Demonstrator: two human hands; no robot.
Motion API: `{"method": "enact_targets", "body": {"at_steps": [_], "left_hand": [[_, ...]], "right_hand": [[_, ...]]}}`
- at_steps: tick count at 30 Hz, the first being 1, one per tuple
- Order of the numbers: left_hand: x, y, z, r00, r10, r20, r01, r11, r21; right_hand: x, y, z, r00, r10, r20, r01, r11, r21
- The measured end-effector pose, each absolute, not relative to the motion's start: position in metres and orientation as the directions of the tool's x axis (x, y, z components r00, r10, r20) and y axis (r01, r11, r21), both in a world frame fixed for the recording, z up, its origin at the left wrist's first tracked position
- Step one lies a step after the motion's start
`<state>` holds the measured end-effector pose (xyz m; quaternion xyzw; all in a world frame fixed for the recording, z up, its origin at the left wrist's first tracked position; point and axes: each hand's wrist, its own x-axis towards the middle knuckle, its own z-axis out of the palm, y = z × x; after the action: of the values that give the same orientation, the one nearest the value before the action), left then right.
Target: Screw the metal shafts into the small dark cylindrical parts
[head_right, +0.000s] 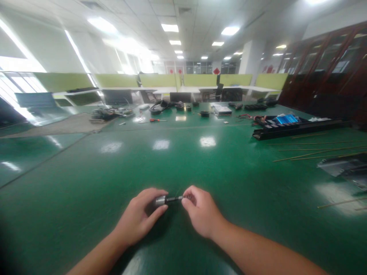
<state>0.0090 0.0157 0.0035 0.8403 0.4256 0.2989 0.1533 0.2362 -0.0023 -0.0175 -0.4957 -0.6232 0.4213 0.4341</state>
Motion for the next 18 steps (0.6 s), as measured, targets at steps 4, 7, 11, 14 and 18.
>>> {"method": "enact_targets", "body": {"at_steps": [4, 7, 11, 14, 18], "left_hand": [[0.006, 0.018, 0.001, 0.415, 0.841, 0.348, 0.651, -0.541, 0.532], [0.005, 0.019, 0.001, 0.361, 0.866, 0.346, 0.669, -0.499, 0.550], [0.008, 0.017, 0.005, 0.258, 0.904, 0.340, 0.697, -0.418, 0.583], [0.011, 0.019, 0.005, 0.154, 0.936, 0.316, 0.727, -0.323, 0.606], [0.008, 0.027, -0.001, 0.087, 0.938, 0.335, 0.711, -0.294, 0.639]], "right_hand": [[0.237, 0.005, -0.023, -0.027, 0.997, 0.075, -0.082, 0.072, -0.994], [0.236, 0.009, -0.025, 0.014, 1.000, -0.016, -0.238, -0.012, -0.971], [0.235, 0.010, -0.025, -0.052, 0.998, -0.040, -0.218, -0.051, -0.975], [0.233, 0.009, -0.025, -0.059, 0.998, -0.032, -0.168, -0.042, -0.985], [0.232, 0.010, -0.025, -0.074, 0.997, -0.006, -0.113, -0.014, -0.994]]}}
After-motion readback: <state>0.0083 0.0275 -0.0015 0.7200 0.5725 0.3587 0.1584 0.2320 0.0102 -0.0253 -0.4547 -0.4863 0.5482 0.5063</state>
